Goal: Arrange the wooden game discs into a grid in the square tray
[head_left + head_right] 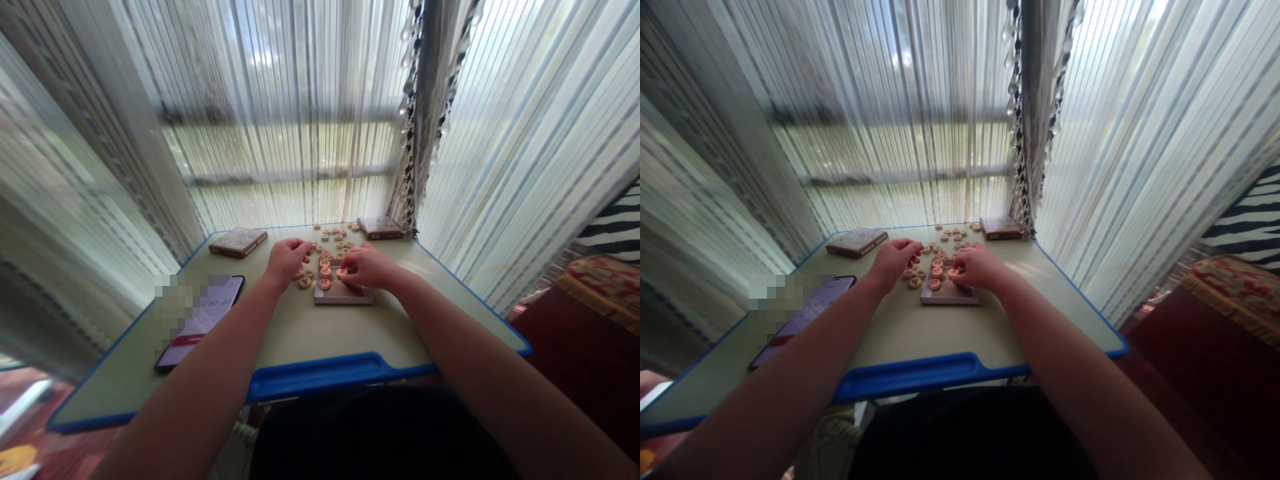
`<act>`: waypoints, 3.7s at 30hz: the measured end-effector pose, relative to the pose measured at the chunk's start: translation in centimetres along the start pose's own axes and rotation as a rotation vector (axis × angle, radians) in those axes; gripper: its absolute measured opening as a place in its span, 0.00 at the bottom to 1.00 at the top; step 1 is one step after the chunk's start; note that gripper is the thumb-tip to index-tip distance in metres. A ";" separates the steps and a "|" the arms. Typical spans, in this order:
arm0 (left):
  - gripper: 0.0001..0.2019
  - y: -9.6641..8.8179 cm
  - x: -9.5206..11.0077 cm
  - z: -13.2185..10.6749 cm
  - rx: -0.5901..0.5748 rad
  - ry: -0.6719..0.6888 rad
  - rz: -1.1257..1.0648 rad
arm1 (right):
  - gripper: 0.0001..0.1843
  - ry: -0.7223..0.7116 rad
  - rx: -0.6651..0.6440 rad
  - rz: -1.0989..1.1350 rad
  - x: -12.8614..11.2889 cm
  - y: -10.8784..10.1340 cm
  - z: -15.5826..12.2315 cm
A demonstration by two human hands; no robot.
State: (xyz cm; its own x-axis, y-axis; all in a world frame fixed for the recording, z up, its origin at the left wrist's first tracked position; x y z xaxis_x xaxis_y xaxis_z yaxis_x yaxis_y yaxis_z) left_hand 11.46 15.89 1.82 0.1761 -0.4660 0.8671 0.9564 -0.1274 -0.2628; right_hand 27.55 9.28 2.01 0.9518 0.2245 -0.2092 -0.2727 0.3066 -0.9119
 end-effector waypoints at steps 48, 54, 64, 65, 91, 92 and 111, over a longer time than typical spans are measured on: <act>0.15 0.3 0.6 -0.3 -0.036 0.148 0.091 | 0.09 -0.186 0.026 0.231 -3.6 0.3 -0.6; 0.14 -2.5 -0.2 0.6 0.279 0.072 -0.019 | 0.10 -0.190 0.039 0.250 -3.7 0.3 -0.7; 0.15 -3.8 -2.2 1.2 0.379 0.041 0.335 | 0.10 -0.219 0.026 0.288 -3.8 0.3 -0.5; 0.15 -3.8 -1.9 1.2 0.365 0.052 0.354 | 0.10 -0.222 0.022 0.292 -3.8 0.3 -0.5; 0.19 2.4 0.5 -1.1 -0.356 0.291 0.633 | 0.17 0.362 0.266 0.077 5.3 0.2 1.6; 0.19 2.6 0.5 -1.1 -0.382 0.293 0.621 | 0.18 0.391 0.274 0.064 5.7 0.2 1.6; 0.20 2.6 0.2 -1.1 -0.364 0.236 0.582 | 0.17 0.464 0.178 0.005 7.8 1.7 1.7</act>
State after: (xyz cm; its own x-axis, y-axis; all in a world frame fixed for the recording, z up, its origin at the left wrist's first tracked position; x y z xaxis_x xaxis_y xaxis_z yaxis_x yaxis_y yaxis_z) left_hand 13.69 14.46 0.87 0.5387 -0.7181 0.4406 0.5779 -0.0655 -0.8135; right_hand 34.28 13.13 -0.53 0.9013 -0.1969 -0.3858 -0.2590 0.4688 -0.8445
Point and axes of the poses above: each hand's wrist, its own z-axis towards the middle knuckle, its own y-axis out of the palm, x = y × z, the point moved 6 cm from there along z, towards the middle knuckle, and after that the axes turned 11 degrees about y, right-handed, at the moved point
